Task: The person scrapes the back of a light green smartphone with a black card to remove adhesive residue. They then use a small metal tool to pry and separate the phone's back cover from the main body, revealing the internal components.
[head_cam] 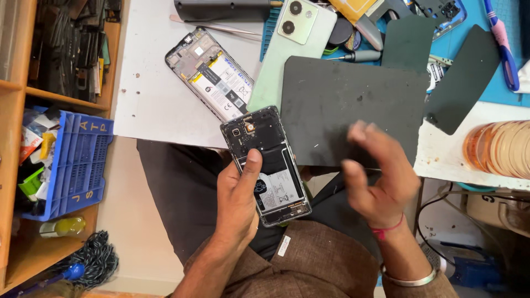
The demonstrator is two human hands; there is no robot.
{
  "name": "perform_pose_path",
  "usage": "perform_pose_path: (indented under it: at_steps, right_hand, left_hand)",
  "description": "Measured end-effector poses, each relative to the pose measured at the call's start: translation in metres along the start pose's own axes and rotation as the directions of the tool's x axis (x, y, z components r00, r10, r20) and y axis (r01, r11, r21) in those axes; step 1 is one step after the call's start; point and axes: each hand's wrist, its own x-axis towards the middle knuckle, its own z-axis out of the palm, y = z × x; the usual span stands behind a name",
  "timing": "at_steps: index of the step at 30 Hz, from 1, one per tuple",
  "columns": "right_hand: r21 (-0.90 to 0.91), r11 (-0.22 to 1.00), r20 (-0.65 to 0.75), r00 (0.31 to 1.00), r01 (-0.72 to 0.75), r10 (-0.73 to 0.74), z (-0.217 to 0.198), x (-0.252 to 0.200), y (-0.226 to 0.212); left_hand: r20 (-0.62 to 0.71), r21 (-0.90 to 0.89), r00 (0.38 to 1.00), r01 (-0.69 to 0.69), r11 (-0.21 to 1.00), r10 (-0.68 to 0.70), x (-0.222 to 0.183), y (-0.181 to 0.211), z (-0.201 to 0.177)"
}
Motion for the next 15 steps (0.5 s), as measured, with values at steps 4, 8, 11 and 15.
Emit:
perform_pose_path:
  at_steps: [4,8,11,15]
  right_hand:
    - [-0.259,0.947,0.232,0.964,0.191,-0.132,0.003,0.008,-0.004]
    - [0.075,0.992,0.246,0.962,0.102,-0.117,0.003,0.007,-0.01]
    - [0.042,0.978,0.358,0.911,0.202,-0.204,0.0,-0.002,0.0]
    - [0.295,0.953,0.301,0.939,0.074,-0.167,-0.011,-0.017,0.009]
  left_hand:
    - [0.005,-0.005,1.0,-0.007,1.0,0.007,0.001,-0.001,0.0]
    - [-0.017,-0.004,1.0,0.003,1.0,-0.003,0.001,-0.002,-0.001]
    - [-0.012,-0.018,1.0,0.009,1.0,-0.009,0.0,-0.003,-0.002]
    - [-0.008,-0.014,1.0,-0.005,1.0,0.005,0.002,-0.001,-0.001]
